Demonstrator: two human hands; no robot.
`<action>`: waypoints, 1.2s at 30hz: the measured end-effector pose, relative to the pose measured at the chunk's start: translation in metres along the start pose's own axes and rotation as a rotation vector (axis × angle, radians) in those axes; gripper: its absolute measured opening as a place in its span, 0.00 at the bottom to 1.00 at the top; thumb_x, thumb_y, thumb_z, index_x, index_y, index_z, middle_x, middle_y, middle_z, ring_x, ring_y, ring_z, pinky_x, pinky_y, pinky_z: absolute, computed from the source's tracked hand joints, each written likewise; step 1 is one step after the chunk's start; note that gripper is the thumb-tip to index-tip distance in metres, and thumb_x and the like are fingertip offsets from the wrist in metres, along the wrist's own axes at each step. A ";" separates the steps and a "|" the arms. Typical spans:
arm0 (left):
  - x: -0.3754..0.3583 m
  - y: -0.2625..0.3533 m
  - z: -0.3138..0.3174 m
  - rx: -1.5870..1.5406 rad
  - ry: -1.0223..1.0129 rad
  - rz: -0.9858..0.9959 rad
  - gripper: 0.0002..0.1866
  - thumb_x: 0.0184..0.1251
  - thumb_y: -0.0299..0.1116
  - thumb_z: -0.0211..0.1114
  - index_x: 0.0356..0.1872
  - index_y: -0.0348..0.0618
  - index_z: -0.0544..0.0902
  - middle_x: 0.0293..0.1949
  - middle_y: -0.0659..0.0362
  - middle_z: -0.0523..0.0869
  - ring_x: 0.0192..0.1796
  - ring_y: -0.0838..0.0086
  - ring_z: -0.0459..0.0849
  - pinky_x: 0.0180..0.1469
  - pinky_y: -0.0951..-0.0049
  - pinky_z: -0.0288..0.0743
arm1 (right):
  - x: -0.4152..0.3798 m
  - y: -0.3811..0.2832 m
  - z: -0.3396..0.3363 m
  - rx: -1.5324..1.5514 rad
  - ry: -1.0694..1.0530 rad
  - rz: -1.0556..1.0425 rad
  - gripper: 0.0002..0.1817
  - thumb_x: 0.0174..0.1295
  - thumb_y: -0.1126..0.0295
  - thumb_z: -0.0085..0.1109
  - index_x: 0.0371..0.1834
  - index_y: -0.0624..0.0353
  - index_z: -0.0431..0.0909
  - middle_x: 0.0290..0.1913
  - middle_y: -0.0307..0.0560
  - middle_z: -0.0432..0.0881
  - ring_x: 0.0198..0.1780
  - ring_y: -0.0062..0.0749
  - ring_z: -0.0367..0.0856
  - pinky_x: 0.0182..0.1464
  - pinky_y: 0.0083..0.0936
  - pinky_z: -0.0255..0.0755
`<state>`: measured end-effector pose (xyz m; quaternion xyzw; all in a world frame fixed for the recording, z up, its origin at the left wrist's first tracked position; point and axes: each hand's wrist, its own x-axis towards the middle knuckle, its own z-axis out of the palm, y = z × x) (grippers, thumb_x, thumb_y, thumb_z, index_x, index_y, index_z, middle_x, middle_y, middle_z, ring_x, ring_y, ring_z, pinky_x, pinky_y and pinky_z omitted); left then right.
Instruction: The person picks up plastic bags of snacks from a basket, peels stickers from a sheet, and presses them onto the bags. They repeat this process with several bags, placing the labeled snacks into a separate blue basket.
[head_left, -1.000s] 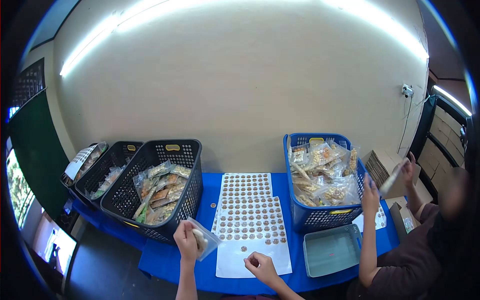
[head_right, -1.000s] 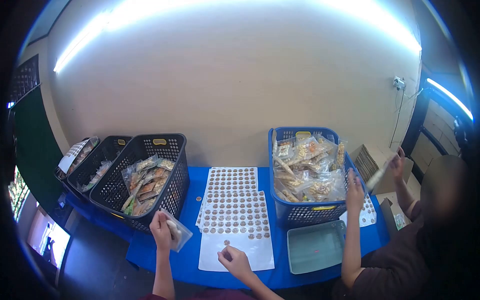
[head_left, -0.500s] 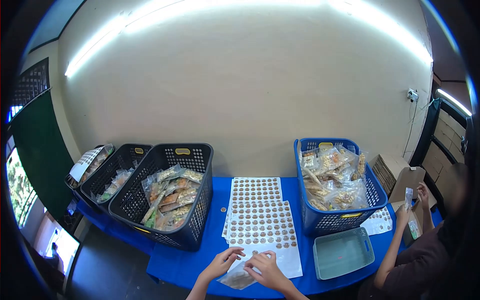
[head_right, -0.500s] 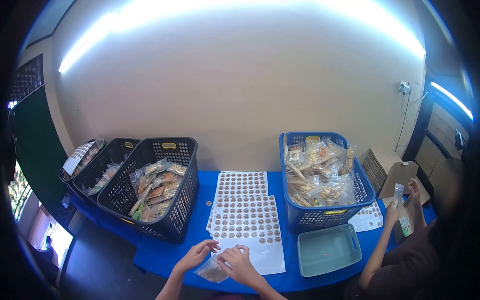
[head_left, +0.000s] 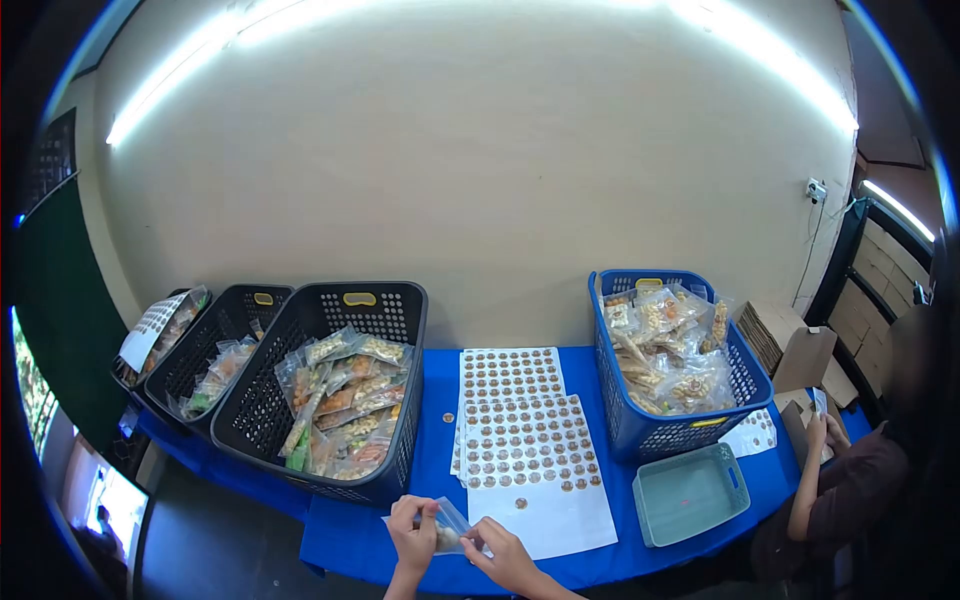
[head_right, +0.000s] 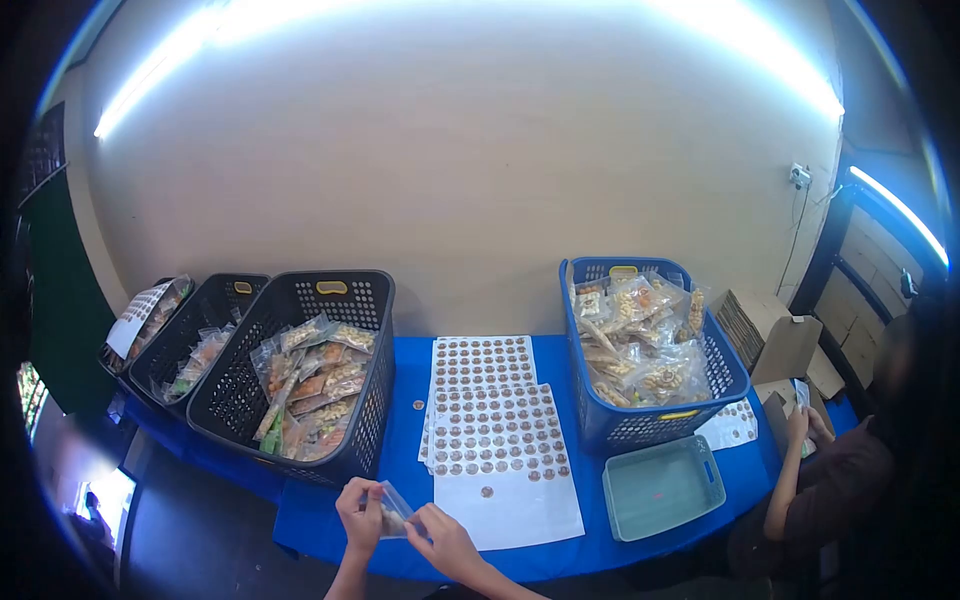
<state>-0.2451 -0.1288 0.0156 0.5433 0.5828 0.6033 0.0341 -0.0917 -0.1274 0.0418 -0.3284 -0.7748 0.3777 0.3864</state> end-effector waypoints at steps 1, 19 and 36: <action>0.001 -0.004 -0.001 -0.038 -0.002 -0.064 0.11 0.59 0.31 0.59 0.21 0.36 0.75 0.18 0.62 0.74 0.23 0.80 0.70 0.25 0.79 0.61 | 0.001 -0.002 0.002 0.041 0.013 0.013 0.07 0.55 0.71 0.54 0.29 0.64 0.70 0.28 0.50 0.73 0.29 0.39 0.76 0.31 0.30 0.69; 0.006 -0.006 0.005 -0.796 0.011 -0.589 0.16 0.70 0.36 0.45 0.20 0.44 0.65 0.19 0.71 0.61 0.23 0.89 0.57 0.23 0.85 0.51 | -0.047 0.015 0.025 0.065 0.219 0.228 0.24 0.47 0.63 0.66 0.45 0.63 0.72 0.42 0.48 0.76 0.42 0.35 0.76 0.44 0.24 0.70; -0.047 -0.039 0.030 -0.775 -0.502 -0.771 0.20 0.62 0.29 0.55 0.55 0.34 0.64 0.48 0.56 0.74 0.49 0.73 0.75 0.51 0.75 0.69 | -0.035 0.052 0.018 -0.012 0.036 0.019 0.32 0.53 0.61 0.58 0.61 0.56 0.61 0.61 0.48 0.60 0.57 0.43 0.63 0.58 0.35 0.57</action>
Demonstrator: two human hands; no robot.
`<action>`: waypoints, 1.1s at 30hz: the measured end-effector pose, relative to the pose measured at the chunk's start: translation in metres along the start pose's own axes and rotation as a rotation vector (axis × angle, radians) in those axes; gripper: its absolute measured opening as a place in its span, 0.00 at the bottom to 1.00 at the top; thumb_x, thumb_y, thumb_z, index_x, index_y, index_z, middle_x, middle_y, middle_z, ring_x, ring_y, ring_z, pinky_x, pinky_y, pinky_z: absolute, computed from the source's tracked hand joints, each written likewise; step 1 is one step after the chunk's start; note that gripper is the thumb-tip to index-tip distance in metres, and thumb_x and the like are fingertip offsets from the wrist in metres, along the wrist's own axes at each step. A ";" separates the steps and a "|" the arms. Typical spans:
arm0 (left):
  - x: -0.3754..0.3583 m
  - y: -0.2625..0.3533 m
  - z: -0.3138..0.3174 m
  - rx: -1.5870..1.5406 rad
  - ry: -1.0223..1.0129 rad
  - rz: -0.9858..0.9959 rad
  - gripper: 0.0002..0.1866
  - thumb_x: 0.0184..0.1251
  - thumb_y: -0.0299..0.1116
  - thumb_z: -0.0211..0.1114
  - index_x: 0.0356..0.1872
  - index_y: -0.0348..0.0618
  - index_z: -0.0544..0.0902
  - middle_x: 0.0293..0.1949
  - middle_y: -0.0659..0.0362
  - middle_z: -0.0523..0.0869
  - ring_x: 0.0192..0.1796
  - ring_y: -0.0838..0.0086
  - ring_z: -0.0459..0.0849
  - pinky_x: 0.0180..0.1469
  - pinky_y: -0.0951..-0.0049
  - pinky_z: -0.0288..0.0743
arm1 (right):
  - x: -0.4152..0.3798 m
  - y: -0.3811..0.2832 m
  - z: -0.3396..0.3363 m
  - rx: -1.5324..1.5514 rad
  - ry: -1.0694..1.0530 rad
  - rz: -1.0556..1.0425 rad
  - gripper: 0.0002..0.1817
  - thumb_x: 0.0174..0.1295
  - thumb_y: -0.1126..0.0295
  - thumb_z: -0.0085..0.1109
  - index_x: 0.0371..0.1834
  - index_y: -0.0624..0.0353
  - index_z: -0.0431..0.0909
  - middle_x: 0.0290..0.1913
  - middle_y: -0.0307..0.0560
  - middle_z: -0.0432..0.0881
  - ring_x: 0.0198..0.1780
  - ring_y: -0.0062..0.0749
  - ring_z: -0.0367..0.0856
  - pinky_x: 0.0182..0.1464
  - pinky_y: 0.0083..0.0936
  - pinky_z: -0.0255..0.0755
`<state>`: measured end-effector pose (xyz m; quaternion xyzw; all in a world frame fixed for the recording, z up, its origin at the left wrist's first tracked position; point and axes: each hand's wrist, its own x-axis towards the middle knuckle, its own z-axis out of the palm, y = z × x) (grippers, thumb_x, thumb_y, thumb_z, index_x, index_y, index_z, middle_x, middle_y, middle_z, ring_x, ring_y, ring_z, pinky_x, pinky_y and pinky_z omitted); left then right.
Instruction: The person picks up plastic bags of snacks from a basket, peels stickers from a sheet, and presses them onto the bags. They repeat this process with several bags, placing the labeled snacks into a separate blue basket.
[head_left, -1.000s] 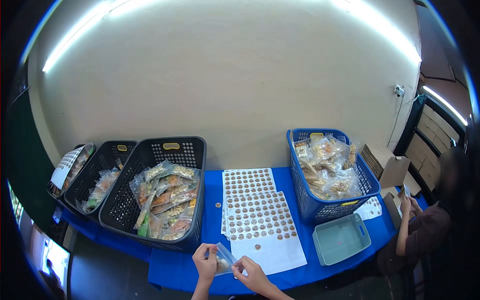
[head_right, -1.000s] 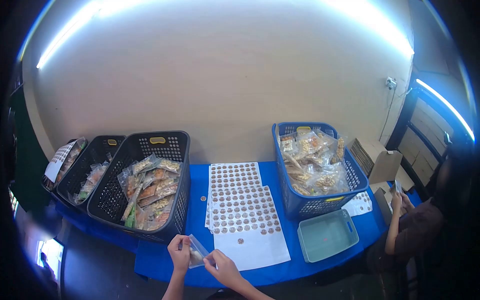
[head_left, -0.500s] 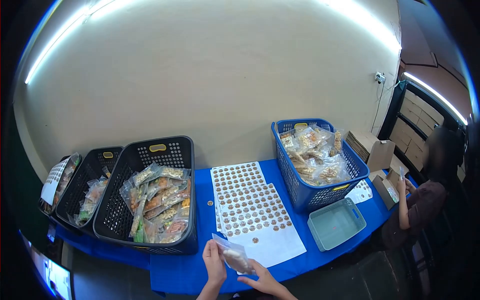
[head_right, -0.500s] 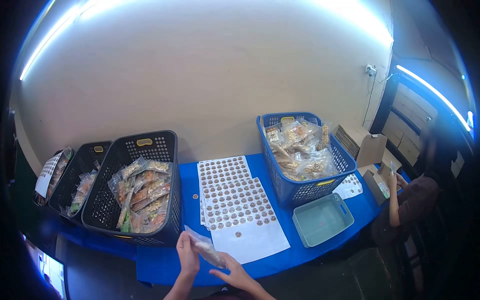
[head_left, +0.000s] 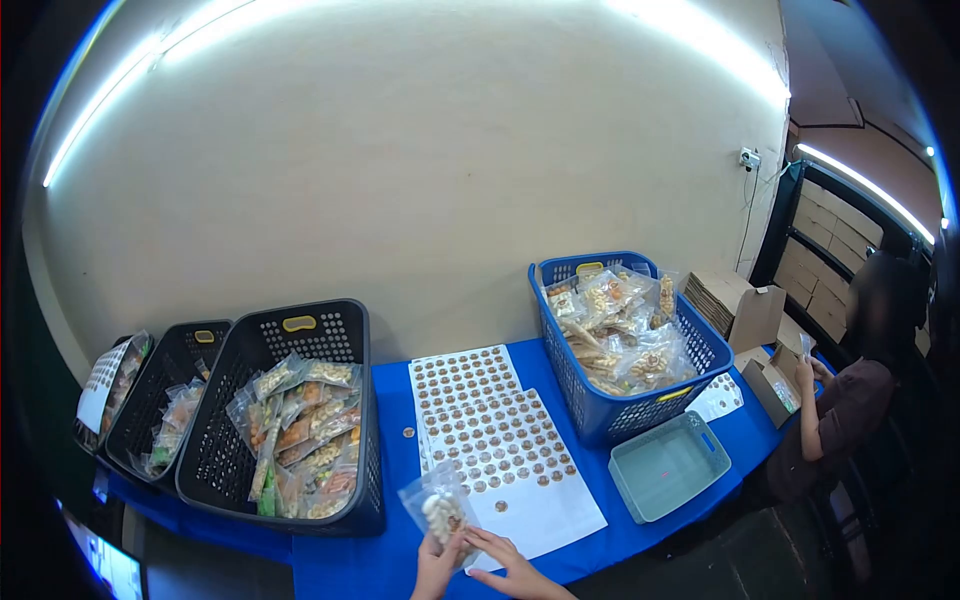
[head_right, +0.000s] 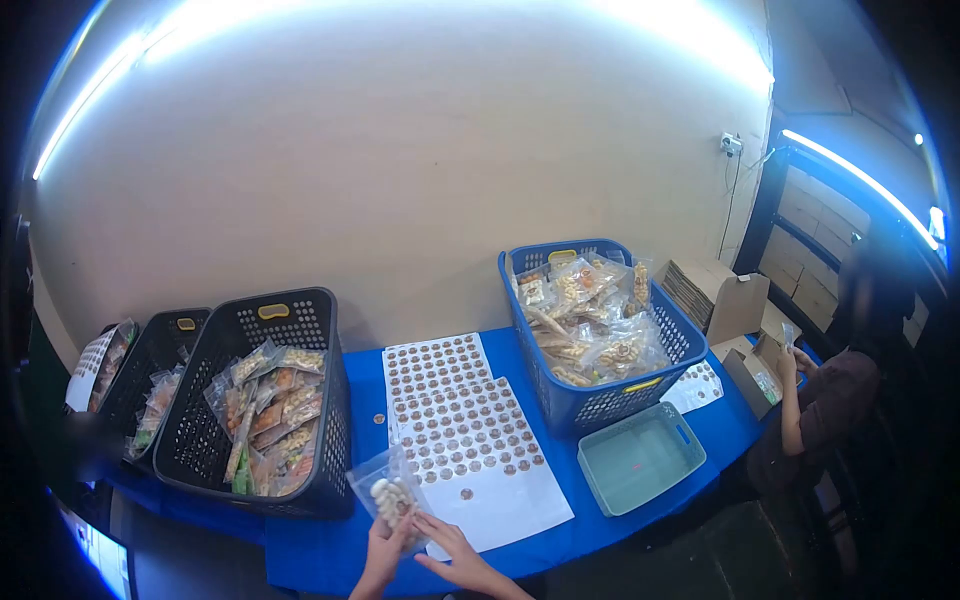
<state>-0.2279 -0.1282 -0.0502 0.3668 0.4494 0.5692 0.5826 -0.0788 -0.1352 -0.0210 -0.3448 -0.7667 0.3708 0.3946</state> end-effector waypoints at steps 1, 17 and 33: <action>0.005 -0.002 -0.003 -0.064 0.008 -0.006 0.19 0.64 0.30 0.53 0.55 0.34 0.64 0.49 0.55 0.75 0.49 0.73 0.75 0.50 0.75 0.71 | 0.000 0.003 -0.011 0.085 0.029 0.125 0.31 0.53 0.61 0.59 0.60 0.57 0.61 0.61 0.49 0.60 0.57 0.41 0.64 0.57 0.34 0.59; 0.062 -0.024 0.192 0.205 -0.380 -0.213 0.11 0.64 0.28 0.53 0.40 0.28 0.69 0.42 0.47 0.78 0.42 0.62 0.81 0.45 0.68 0.78 | -0.031 0.096 -0.200 0.514 0.287 0.414 0.12 0.58 0.68 0.56 0.39 0.66 0.75 0.28 0.37 0.76 0.28 0.16 0.72 0.31 0.13 0.66; 0.162 -0.016 0.315 0.443 -0.169 0.760 0.12 0.65 0.35 0.53 0.29 0.34 0.73 0.19 0.59 0.76 0.19 0.79 0.70 0.22 0.79 0.62 | -0.131 0.162 -0.348 0.560 0.954 0.563 0.08 0.59 0.74 0.49 0.38 0.66 0.72 0.31 0.46 0.79 0.30 0.21 0.76 0.35 0.17 0.70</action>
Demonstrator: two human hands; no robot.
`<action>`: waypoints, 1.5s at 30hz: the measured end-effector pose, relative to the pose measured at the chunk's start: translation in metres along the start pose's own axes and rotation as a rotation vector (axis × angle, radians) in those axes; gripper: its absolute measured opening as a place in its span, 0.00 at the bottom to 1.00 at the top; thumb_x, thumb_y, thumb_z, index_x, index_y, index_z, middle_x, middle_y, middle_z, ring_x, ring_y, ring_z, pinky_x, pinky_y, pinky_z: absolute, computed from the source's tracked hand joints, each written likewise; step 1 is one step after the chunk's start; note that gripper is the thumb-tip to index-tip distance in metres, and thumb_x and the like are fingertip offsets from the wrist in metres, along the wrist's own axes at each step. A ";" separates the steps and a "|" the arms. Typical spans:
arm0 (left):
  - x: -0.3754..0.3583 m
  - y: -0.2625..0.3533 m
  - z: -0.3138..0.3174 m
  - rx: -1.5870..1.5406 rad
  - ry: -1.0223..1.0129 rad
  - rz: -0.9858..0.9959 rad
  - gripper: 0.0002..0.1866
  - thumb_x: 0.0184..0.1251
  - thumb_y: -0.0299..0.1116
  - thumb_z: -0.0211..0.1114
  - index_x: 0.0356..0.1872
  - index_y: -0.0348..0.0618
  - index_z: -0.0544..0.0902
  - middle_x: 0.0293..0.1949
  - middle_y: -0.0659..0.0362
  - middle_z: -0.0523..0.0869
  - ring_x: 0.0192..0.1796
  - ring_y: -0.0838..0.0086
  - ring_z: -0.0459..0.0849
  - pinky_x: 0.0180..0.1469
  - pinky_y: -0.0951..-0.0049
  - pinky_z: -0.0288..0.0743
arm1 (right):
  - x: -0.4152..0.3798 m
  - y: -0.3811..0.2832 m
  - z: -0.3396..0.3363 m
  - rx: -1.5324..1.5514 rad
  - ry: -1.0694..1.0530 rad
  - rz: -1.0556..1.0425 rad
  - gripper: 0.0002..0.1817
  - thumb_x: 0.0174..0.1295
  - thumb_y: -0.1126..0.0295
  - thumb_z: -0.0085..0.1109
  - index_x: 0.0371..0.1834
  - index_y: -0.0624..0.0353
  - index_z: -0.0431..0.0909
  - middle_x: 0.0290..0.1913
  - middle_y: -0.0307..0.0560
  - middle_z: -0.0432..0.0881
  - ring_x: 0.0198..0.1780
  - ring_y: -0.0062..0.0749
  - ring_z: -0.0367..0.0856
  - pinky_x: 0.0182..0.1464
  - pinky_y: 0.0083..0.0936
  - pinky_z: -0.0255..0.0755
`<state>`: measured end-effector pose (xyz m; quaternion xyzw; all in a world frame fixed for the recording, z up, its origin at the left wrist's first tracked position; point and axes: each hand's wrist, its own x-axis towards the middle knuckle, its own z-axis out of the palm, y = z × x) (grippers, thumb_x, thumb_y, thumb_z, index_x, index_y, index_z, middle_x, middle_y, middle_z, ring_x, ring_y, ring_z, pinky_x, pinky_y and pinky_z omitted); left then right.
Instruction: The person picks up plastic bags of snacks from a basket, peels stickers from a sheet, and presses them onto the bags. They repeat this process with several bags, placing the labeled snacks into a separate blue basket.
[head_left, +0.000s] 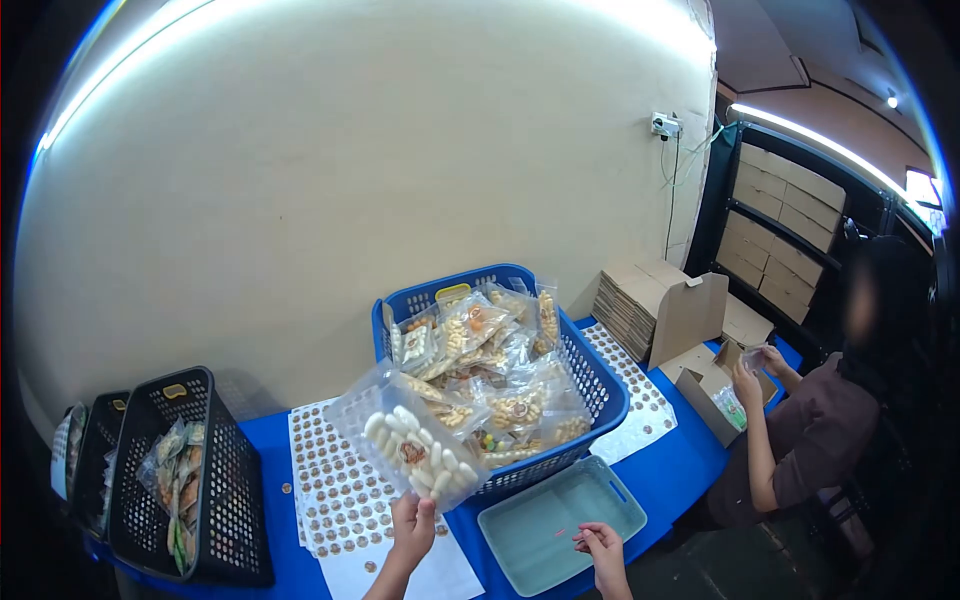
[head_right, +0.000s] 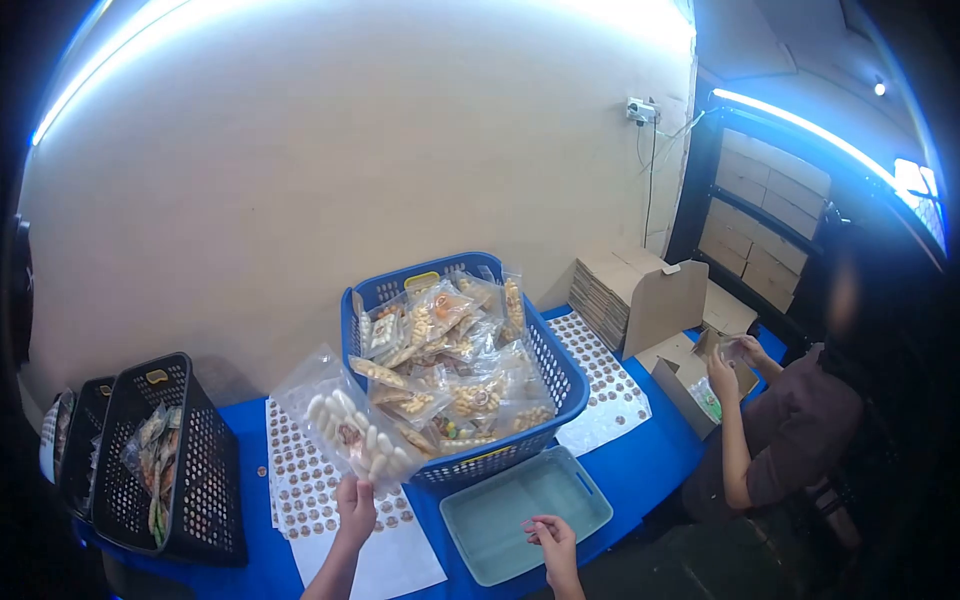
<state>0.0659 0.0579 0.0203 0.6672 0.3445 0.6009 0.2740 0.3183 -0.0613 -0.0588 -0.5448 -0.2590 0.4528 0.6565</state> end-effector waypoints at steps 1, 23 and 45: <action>0.010 0.007 0.007 0.053 0.012 -0.029 0.16 0.65 0.37 0.52 0.23 0.35 0.73 0.15 0.60 0.72 0.19 0.79 0.69 0.21 0.75 0.60 | 0.001 0.000 -0.005 -0.012 0.019 0.014 0.08 0.59 0.74 0.49 0.38 0.66 0.72 0.31 0.46 0.79 0.30 0.21 0.76 0.35 0.17 0.70; -0.001 0.023 -0.115 0.070 -0.044 -0.421 0.16 0.59 0.23 0.54 0.50 0.38 0.70 0.48 0.55 0.75 0.49 0.72 0.76 0.45 0.76 0.72 | 0.022 0.039 0.022 -0.083 -0.011 -0.014 0.05 0.56 0.76 0.49 0.24 0.62 0.69 0.20 0.39 0.72 0.23 0.20 0.71 0.29 0.17 0.67; -0.073 0.106 -0.447 0.804 0.580 -0.175 0.06 0.58 0.23 0.52 0.32 0.33 0.77 0.31 0.56 0.80 0.35 0.74 0.78 0.40 0.77 0.69 | -0.089 0.222 0.224 -1.250 -1.099 0.267 0.41 0.51 0.48 0.54 0.62 0.65 0.54 0.58 0.66 0.63 0.60 0.54 0.60 0.60 0.43 0.55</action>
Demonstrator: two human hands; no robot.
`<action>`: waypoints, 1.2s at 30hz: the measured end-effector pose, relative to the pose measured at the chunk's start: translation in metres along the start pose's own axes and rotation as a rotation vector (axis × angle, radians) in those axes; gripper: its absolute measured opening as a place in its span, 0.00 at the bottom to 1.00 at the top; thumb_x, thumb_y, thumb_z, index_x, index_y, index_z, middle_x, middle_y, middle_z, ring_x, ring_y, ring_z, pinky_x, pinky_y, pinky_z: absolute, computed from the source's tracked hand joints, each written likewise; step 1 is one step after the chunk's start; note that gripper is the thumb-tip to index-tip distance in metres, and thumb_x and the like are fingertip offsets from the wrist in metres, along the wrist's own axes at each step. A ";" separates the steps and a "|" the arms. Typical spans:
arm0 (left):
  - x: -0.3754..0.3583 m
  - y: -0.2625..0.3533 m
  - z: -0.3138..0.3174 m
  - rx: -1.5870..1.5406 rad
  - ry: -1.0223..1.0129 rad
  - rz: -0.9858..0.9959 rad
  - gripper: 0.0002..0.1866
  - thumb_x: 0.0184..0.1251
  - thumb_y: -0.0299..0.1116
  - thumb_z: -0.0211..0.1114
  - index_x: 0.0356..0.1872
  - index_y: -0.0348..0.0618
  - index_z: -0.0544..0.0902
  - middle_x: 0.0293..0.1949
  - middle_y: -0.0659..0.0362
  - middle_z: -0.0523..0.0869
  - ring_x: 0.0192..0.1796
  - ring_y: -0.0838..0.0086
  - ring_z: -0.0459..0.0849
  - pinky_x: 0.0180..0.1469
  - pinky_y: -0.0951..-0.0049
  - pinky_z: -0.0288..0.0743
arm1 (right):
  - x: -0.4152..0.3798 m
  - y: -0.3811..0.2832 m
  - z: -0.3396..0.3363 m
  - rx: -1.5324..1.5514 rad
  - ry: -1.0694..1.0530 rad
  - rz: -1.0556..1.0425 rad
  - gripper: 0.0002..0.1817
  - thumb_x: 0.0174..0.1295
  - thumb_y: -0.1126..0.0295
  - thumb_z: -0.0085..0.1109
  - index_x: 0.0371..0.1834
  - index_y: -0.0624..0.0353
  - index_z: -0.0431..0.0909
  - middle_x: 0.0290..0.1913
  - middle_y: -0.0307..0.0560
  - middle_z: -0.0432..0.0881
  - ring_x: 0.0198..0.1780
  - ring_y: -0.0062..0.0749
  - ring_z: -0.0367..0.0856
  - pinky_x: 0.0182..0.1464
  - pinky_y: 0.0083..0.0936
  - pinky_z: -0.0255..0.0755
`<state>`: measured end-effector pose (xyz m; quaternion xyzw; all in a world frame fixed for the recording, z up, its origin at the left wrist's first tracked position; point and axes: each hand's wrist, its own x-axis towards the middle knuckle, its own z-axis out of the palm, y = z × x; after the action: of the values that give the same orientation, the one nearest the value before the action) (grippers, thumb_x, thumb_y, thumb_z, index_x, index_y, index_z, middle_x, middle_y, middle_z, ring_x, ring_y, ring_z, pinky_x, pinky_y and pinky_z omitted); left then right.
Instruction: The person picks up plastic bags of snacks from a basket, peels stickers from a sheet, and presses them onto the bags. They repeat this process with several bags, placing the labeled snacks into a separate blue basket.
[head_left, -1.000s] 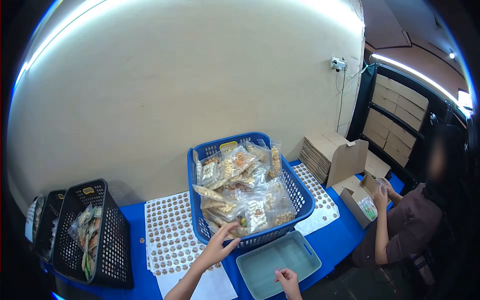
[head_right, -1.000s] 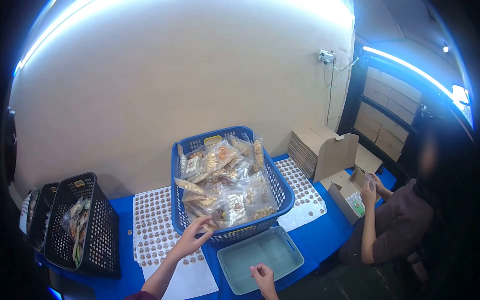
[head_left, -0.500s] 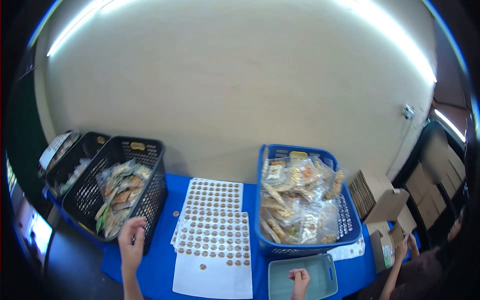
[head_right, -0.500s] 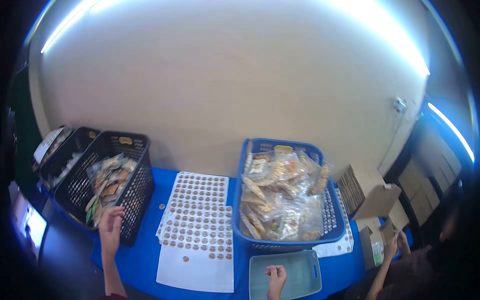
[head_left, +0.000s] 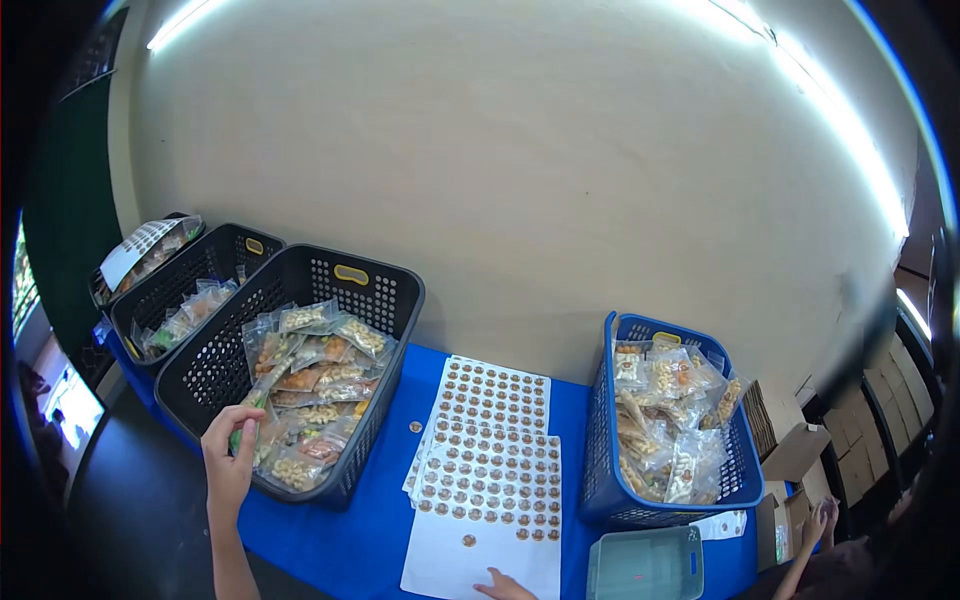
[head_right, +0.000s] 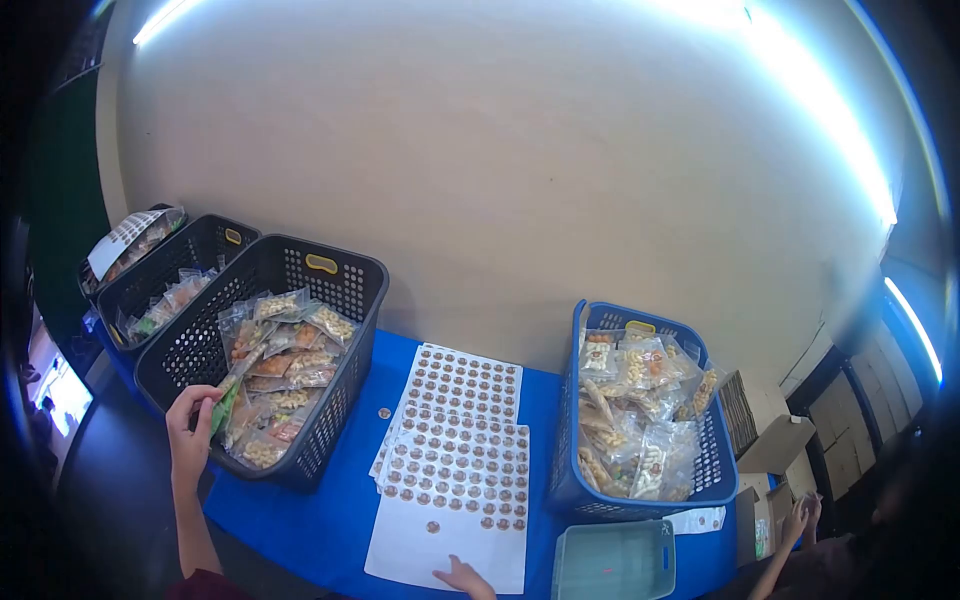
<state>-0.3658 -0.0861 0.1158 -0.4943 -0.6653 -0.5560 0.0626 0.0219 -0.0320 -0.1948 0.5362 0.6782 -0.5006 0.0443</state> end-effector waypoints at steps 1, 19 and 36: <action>0.007 -0.007 -0.003 0.001 -0.034 0.022 0.05 0.58 0.23 0.53 0.32 0.33 0.77 0.31 0.56 0.80 0.34 0.74 0.78 0.40 0.77 0.69 | 0.002 -0.004 0.014 0.023 -0.072 0.075 0.43 0.50 0.46 0.54 0.62 0.65 0.53 0.59 0.67 0.61 0.62 0.56 0.57 0.62 0.44 0.52; 0.003 -0.395 0.165 0.871 -2.100 0.369 0.47 0.45 0.72 0.47 0.61 0.44 0.64 0.63 0.53 0.61 0.64 0.65 0.62 0.62 0.69 0.57 | 0.073 -0.002 0.158 -0.791 0.964 0.422 0.50 0.29 0.52 0.72 0.61 0.49 0.57 0.58 0.86 0.48 0.60 0.72 0.53 0.55 0.63 0.52; 0.102 -0.183 0.116 0.311 -1.310 0.150 0.13 0.49 0.37 0.60 0.32 0.38 0.78 0.30 0.48 0.80 0.32 0.60 0.79 0.36 0.68 0.72 | 0.044 -0.009 0.139 -0.655 0.704 0.397 0.54 0.23 0.49 0.73 0.59 0.57 0.57 0.55 0.87 0.50 0.59 0.77 0.50 0.55 0.63 0.52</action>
<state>-0.4960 0.0869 0.0133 -0.7592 -0.6021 -0.0339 -0.2448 -0.0695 -0.1023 -0.2845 0.7485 0.6582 -0.0336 0.0729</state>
